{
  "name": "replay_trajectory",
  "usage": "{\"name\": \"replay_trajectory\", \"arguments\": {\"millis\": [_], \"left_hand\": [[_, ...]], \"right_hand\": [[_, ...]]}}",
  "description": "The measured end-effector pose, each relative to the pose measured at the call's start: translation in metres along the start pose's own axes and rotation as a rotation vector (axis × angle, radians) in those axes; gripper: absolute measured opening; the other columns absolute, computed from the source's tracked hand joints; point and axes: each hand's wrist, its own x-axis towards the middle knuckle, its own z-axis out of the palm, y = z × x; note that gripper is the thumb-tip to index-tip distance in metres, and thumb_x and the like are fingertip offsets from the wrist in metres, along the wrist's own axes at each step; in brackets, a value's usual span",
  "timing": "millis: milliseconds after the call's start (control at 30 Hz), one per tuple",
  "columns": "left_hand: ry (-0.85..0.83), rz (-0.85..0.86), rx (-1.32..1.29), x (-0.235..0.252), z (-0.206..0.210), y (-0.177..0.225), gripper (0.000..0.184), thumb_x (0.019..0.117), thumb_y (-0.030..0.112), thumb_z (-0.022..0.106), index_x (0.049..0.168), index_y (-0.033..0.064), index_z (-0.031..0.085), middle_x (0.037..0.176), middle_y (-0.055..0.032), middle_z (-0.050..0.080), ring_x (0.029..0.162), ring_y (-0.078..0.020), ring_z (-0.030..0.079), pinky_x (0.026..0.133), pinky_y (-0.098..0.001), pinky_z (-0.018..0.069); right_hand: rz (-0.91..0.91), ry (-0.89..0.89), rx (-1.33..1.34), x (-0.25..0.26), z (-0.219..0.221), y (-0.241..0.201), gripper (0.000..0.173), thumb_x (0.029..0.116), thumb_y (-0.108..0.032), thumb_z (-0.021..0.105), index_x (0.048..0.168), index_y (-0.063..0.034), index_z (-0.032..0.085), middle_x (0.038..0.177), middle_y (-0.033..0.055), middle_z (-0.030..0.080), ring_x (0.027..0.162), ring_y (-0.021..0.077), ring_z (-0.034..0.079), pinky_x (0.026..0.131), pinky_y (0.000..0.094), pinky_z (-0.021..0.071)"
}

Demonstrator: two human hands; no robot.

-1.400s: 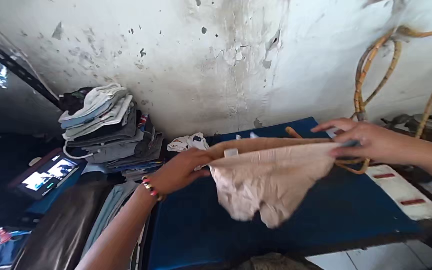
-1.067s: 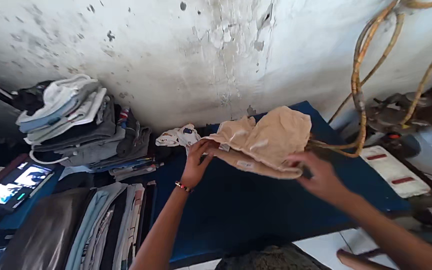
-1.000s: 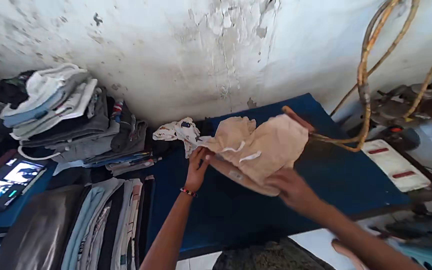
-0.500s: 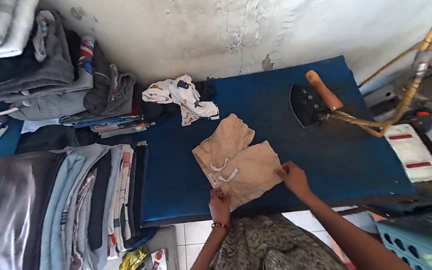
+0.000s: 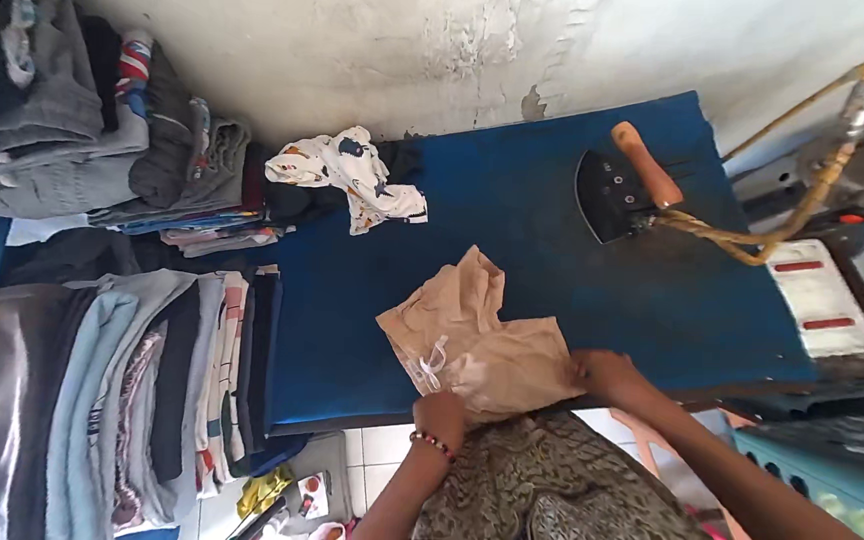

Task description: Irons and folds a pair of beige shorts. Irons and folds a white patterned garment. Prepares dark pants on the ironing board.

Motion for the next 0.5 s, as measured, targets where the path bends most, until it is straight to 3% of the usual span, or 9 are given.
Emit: {"name": "replay_trajectory", "arguments": {"millis": [67,133,200,300,400,467,500], "left_hand": [[0.148,0.192,0.031,0.002,-0.029,0.028,0.033,0.1070,0.019,0.051,0.123,-0.0064,0.066,0.129,-0.0290,0.064,0.122,-0.0458,0.061,0.099,-0.0616,0.0479],[0.319,0.476,0.069,0.034,-0.049,0.048,0.032,0.1069,0.008,0.046,0.133,-0.0010,0.063,0.138,-0.0229,0.061,0.132,-0.0406,0.055,0.106,-0.0578,0.0448],[0.422,0.615,0.164,0.080,-0.062,0.054,0.035,0.1056,0.010,0.052,0.140,0.0053,0.060,0.143,-0.0175,0.059,0.138,-0.0381,0.049,0.110,-0.0595,0.0396],[0.517,0.523,0.281,0.110,-0.085,0.041,0.030,0.1012,0.010,0.060,0.129,0.0012,0.067,0.135,-0.0211,0.064,0.134,-0.0410,0.052,0.114,-0.0602,0.0347],[0.729,0.439,0.238,0.108,-0.088,0.042,0.025,0.0983,0.000,0.059,0.122,-0.0025,0.067,0.126,-0.0235,0.066,0.127,-0.0424,0.057,0.109,-0.0633,0.0362],[0.883,0.446,0.122,0.102,-0.069,0.055,0.031,0.0948,-0.004,0.062,0.126,-0.0038,0.063,0.134,-0.0275,0.060,0.134,-0.0466,0.051,0.111,-0.0693,0.0333],[0.943,0.461,0.074,0.102,-0.053,0.062,0.036,0.0934,-0.004,0.062,0.130,-0.0031,0.062,0.140,-0.0265,0.057,0.138,-0.0454,0.048,0.112,-0.0678,0.0337]], "right_hand": [[-0.020,0.166,0.163,0.015,-0.018,-0.007,0.036,0.1032,-0.025,0.063,0.119,0.0072,0.066,0.113,0.0298,0.068,0.108,0.0465,0.065,0.096,0.0668,0.0473],[-0.073,0.277,0.264,0.040,-0.023,-0.009,0.041,0.1017,-0.026,0.067,0.126,0.0059,0.062,0.121,0.0278,0.065,0.114,0.0430,0.064,0.099,0.0602,0.0499],[-0.176,0.268,0.282,0.063,-0.018,-0.008,0.048,0.0936,-0.021,0.077,0.130,0.0047,0.061,0.127,0.0286,0.063,0.122,0.0464,0.058,0.103,0.0637,0.0456],[-0.219,0.319,0.178,0.076,-0.025,-0.016,0.023,0.0963,-0.012,0.072,0.113,0.0031,0.070,0.108,0.0281,0.070,0.106,0.0478,0.065,0.093,0.0710,0.0459],[-0.213,0.547,0.105,0.089,-0.034,-0.029,0.022,0.0957,-0.006,0.069,0.115,0.0041,0.070,0.117,0.0286,0.068,0.118,0.0514,0.060,0.095,0.0745,0.0407],[-0.252,0.733,0.110,0.089,-0.022,-0.047,0.033,0.0867,0.008,0.070,0.119,0.0042,0.067,0.123,0.0301,0.063,0.121,0.0543,0.055,0.093,0.0744,0.0418],[-0.313,0.805,0.139,0.086,-0.013,-0.057,0.037,0.0844,0.012,0.067,0.120,0.0048,0.065,0.125,0.0306,0.060,0.120,0.0536,0.055,0.093,0.0719,0.0441]]}}
